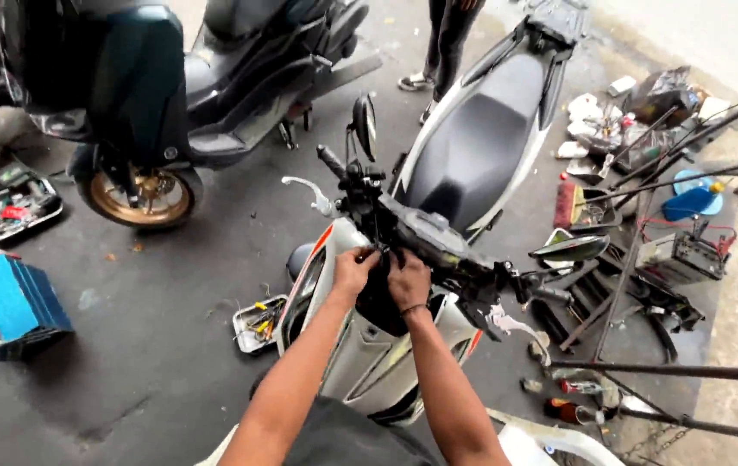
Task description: The person works on the handlebar area of a white motorcycle, using a screwdriver to adjust components near the instrument cluster. They then use pliers to strip the insulation from a wire and continue manipulating the wiring and handlebar assembly.
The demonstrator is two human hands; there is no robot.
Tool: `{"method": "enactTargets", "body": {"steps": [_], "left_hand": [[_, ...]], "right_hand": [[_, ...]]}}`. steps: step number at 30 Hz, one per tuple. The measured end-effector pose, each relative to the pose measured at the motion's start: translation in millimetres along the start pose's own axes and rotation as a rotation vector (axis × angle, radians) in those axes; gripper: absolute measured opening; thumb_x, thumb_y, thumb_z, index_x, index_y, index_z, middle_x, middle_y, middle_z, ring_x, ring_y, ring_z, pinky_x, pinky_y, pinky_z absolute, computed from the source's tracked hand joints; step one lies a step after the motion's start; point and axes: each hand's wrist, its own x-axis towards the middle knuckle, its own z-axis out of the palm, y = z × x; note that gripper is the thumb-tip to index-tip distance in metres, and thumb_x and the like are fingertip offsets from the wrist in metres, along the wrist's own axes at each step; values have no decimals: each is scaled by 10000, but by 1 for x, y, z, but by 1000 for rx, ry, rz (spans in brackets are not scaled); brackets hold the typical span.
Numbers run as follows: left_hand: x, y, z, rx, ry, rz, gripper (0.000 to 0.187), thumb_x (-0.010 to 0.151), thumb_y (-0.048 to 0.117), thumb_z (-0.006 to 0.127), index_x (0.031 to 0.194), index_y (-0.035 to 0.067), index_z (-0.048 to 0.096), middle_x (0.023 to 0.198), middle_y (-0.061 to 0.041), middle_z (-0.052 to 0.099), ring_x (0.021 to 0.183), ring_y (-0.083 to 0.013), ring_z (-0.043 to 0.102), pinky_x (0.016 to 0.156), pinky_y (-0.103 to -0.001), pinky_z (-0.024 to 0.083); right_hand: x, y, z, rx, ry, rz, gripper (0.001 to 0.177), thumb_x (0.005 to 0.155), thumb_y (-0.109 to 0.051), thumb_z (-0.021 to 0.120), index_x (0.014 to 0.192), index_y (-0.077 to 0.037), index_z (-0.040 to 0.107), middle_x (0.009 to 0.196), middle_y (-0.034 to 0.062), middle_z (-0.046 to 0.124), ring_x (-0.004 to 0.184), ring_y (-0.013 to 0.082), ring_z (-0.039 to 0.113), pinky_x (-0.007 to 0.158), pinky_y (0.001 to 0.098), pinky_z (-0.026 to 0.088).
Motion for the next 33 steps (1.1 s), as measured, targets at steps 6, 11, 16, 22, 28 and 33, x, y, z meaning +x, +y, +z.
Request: {"method": "enactTargets", "body": {"steps": [6,11,16,22,28,33], "left_hand": [[-25,8,-2,196,-19,77,371,1152,413,675,1317,99,782,1282,-151,802,1306,-371,714,1114,-551,558],[-99,49,-23,267,105,166,395,1063,428,750,1258,85,765,1197,-189,800,1175,-392,752,1015,-547,586],[-183,94,-18,531,-65,471,430,945,203,834,1355,146,716,1295,-110,691,1155,-369,752,980,-511,658],[-132,53,-15,960,-163,926,251,862,190,785,1096,131,719,1120,-56,648,1054,-316,679,866,-467,620],[-175,158,-27,766,-158,983,224,852,121,821,1073,110,790,1092,-52,686,1004,-304,715,821,-429,614],[-164,216,-41,540,-346,1126,232,786,137,863,988,92,757,1174,-155,649,1145,-453,670,963,-547,586]], "right_hand": [[-3,-10,5,44,11,154,390,1128,-366,619,1322,-76,793,1075,202,842,1031,416,817,866,603,674],[-32,-49,-43,360,-107,193,557,1148,-425,600,1551,-40,604,1437,261,663,1369,474,615,1121,655,536],[-74,-34,-40,1070,-342,440,673,1226,-498,336,1694,-17,398,846,-8,330,702,124,410,694,304,406],[-82,-72,-55,1070,-350,464,721,1195,-540,369,1751,-81,388,1618,276,515,1423,339,550,1253,539,449],[-58,-41,-62,1385,-505,589,603,1216,-463,395,1737,-165,440,1572,160,604,1381,281,624,1214,437,474],[-45,-41,-65,1629,-514,332,364,1167,-295,571,1303,-7,748,1171,291,789,1065,354,763,1056,547,555]]}}
